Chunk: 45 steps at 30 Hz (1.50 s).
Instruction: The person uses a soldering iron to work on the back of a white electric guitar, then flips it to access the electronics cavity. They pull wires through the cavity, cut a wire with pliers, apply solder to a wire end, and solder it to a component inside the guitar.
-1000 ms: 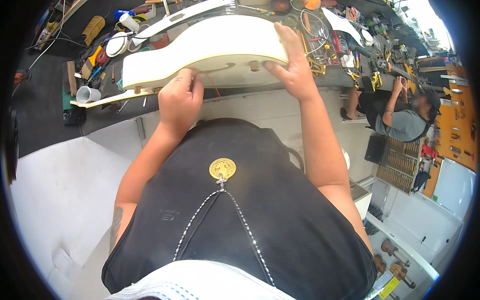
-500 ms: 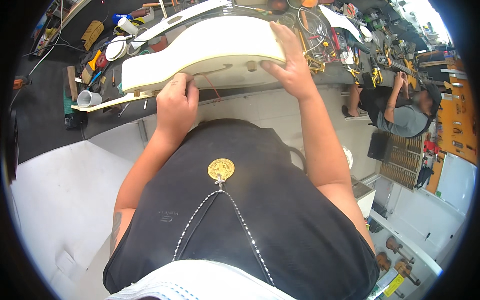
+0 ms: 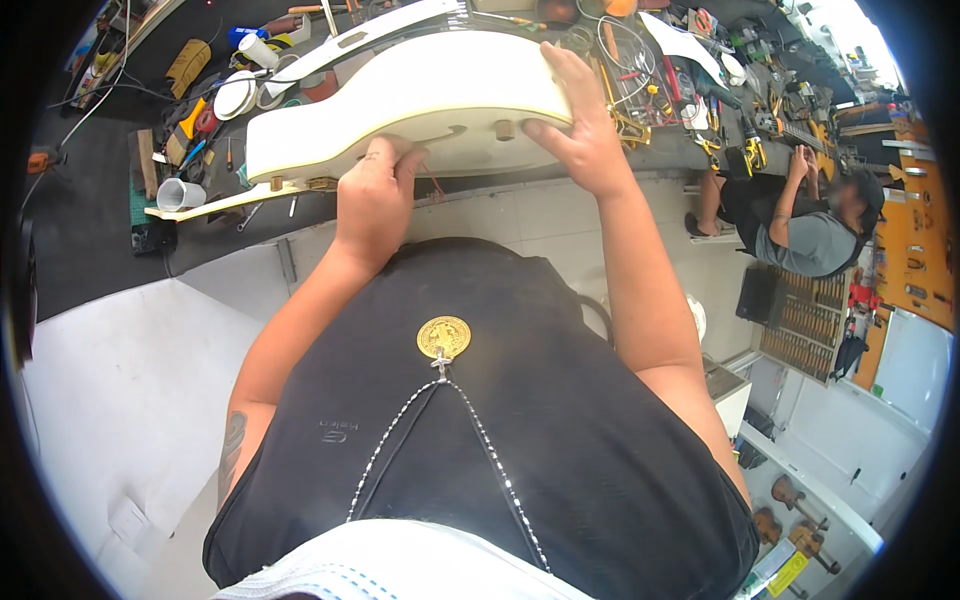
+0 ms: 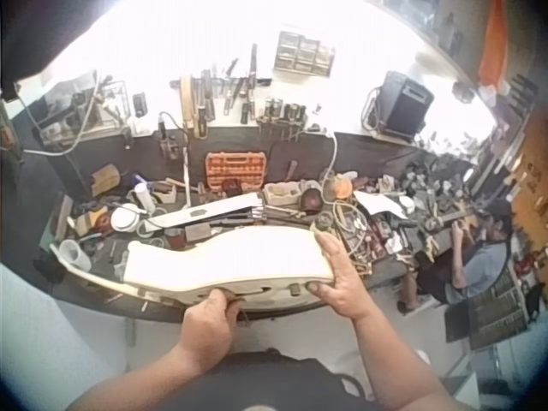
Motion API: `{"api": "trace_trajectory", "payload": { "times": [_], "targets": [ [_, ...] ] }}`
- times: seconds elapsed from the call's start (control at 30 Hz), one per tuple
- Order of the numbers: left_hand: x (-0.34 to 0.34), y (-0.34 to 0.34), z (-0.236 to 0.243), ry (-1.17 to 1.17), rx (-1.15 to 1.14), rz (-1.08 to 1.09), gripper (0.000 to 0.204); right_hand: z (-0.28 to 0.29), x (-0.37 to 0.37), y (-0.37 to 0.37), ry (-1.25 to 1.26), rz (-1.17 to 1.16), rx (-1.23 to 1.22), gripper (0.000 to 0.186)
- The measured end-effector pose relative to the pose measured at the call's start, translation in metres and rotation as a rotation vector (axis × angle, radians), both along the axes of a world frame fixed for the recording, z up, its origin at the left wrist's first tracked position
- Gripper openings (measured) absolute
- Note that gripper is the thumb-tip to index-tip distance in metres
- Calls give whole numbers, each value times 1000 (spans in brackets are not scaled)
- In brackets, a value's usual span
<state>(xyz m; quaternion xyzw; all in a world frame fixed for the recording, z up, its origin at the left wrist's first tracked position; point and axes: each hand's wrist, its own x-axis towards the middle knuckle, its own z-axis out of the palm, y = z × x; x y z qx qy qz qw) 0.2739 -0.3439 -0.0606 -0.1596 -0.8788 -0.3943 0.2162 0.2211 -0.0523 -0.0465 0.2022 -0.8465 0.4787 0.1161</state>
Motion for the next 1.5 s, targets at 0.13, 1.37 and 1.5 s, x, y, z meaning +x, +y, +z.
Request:
{"api": "trace_trajectory", "payload": {
  "times": [0.13,1.37,1.5],
  "targets": [
    [0,-1,0,9,9,-15,8,-1,0,1,9,0,10,90],
    [58,-123,181,3,162,311,10,-4,-1,1,-2,-5,-22,92],
    [73,-142,191,50,188,435,11,-3,-3,1,-7,-1,-9,92]
  ]
}}
